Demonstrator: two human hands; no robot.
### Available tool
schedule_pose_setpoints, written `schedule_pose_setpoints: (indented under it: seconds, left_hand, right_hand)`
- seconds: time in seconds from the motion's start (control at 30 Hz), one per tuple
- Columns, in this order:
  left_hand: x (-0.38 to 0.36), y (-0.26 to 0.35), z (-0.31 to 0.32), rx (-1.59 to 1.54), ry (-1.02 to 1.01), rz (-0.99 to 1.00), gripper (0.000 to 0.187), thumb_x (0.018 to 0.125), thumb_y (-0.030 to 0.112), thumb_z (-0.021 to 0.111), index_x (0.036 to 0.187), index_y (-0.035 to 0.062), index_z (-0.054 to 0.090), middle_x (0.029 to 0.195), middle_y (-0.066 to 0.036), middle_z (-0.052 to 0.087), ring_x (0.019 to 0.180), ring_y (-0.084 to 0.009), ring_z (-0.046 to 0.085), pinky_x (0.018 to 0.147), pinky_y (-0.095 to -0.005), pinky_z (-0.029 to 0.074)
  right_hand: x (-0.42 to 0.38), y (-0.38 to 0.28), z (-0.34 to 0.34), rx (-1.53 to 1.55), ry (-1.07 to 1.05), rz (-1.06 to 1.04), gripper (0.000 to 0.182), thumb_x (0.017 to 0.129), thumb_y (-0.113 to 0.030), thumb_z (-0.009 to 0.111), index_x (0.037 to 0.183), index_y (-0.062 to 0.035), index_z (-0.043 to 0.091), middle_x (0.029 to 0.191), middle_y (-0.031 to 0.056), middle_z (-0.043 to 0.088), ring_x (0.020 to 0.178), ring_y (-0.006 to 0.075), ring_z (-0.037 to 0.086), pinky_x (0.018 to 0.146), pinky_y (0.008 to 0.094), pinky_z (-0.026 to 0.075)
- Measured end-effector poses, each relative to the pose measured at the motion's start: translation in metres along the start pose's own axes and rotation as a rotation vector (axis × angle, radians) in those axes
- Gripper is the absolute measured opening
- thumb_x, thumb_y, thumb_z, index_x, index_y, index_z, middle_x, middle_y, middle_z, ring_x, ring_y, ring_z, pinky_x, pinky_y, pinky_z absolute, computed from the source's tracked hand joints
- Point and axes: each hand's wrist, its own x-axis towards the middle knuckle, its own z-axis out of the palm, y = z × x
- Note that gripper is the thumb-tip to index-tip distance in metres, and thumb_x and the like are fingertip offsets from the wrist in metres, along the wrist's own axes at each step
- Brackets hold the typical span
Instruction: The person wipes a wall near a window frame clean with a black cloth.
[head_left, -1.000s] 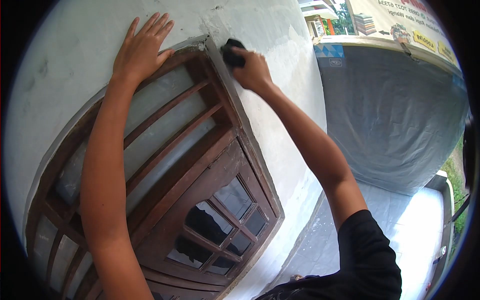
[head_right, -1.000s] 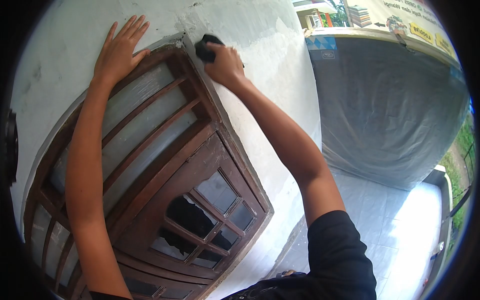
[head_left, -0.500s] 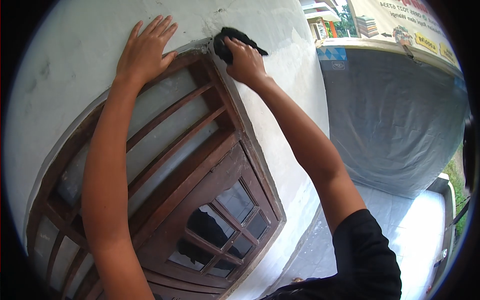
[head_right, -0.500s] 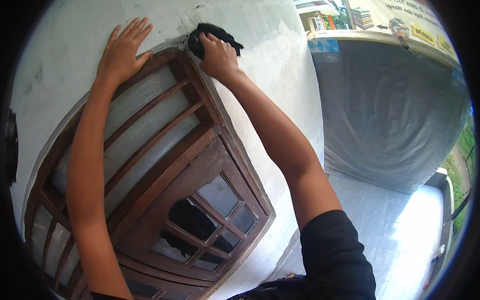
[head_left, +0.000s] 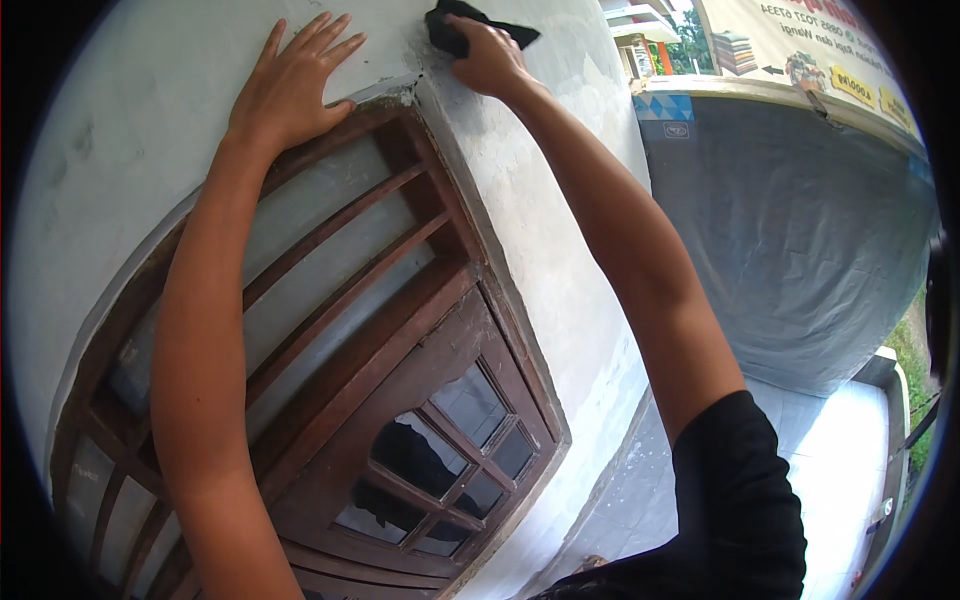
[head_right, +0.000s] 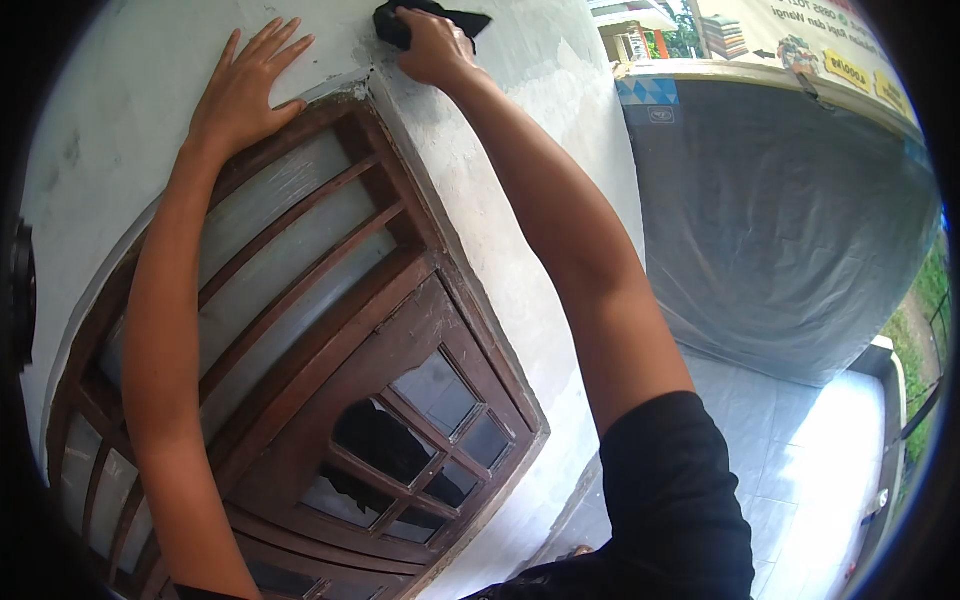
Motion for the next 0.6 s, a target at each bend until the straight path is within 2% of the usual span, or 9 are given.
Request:
schedule_pose_setpoints:
  seconds: [0.03,0.13,0.23,0.4,0.47,0.5,0.57,0.6]
  left_hand:
    - [-0.001,0.0,0.0,0.005,-0.021,0.006,0.071,0.085,0.035,0.077,0.151,0.0251,0.053,0.163,-0.001,0.042,0.152,-0.0201,0.034,0.131,-0.0475,0.017]
    - [0.003,-0.001,-0.004,0.038,-0.09,0.01,0.069,0.088,0.038,0.074,0.152,0.0291,0.051,0.164,0.002,0.04,0.153,-0.0178,0.033,0.131,-0.0465,0.016]
    - [0.002,0.0,0.0,0.064,-0.119,0.007,0.066,0.09,0.042,0.071,0.152,0.03,0.051,0.163,0.004,0.042,0.152,-0.0155,0.034,0.131,-0.0461,0.018]
    - [0.003,0.001,-0.002,0.063,-0.098,-0.009,0.064,0.091,0.044,0.07,0.151,0.0301,0.052,0.162,0.005,0.044,0.152,-0.0134,0.035,0.131,-0.0451,0.02]
    - [0.003,0.002,-0.004,0.03,-0.145,-0.027,0.065,0.09,0.04,0.071,0.152,0.0299,0.052,0.164,0.004,0.041,0.153,-0.0162,0.034,0.131,-0.045,0.018]
    - [0.004,0.002,-0.005,0.03,-0.141,-0.028,0.065,0.09,0.04,0.071,0.152,0.0299,0.052,0.164,0.004,0.041,0.153,-0.0162,0.034,0.131,-0.045,0.018]
    - [0.003,0.002,-0.005,0.025,-0.143,-0.025,0.065,0.09,0.04,0.071,0.151,0.0297,0.052,0.164,0.004,0.041,0.153,-0.0162,0.034,0.131,-0.0449,0.018]
    - [0.002,0.002,-0.004,0.024,-0.141,-0.029,0.065,0.09,0.04,0.071,0.151,0.0297,0.052,0.164,0.004,0.041,0.153,-0.0162,0.034,0.131,-0.0449,0.018]
  right_hand:
    - [0.002,0.004,0.011,-0.101,-0.079,-0.016,0.078,0.074,-0.014,0.066,0.151,-0.0156,0.052,0.149,0.0177,0.056,0.13,0.039,0.059,0.11,0.0487,0.048]
    - [-0.018,-0.024,0.007,-0.228,-0.198,0.12,0.078,0.077,-0.012,0.071,0.15,-0.0125,0.045,0.155,0.016,0.05,0.128,0.0406,0.06,0.106,0.0504,0.051]
    - [-0.055,-0.017,0.014,-0.232,-0.134,0.09,0.071,0.077,-0.011,0.072,0.145,-0.01,0.049,0.147,0.0188,0.057,0.124,0.0411,0.062,0.102,0.0499,0.053]
    - [-0.104,-0.022,-0.004,-0.206,-0.23,0.121,0.071,0.074,-0.007,0.07,0.143,-0.0092,0.054,0.144,0.0208,0.059,0.123,0.0416,0.062,0.102,0.0496,0.053]
    - [-0.115,-0.02,-0.013,-0.126,-0.198,0.004,0.049,0.072,-0.009,0.071,0.12,-0.0017,0.067,0.113,0.0235,0.07,0.105,0.0414,0.07,0.093,0.0487,0.057]
    - [-0.111,-0.017,-0.018,-0.128,-0.196,0.003,0.049,0.072,-0.009,0.071,0.12,-0.0017,0.067,0.113,0.0235,0.07,0.105,0.0414,0.07,0.093,0.0487,0.057]
    - [-0.09,-0.01,-0.028,0.09,-0.24,0.268,0.056,0.072,-0.011,0.068,0.127,-0.004,0.07,0.117,0.0276,0.071,0.112,0.0413,0.068,0.101,0.0459,0.054]
    - [-0.077,-0.01,-0.03,0.104,-0.199,0.349,0.062,0.072,-0.014,0.067,0.133,-0.0064,0.069,0.119,0.03,0.07,0.118,0.0411,0.066,0.107,0.0432,0.051]
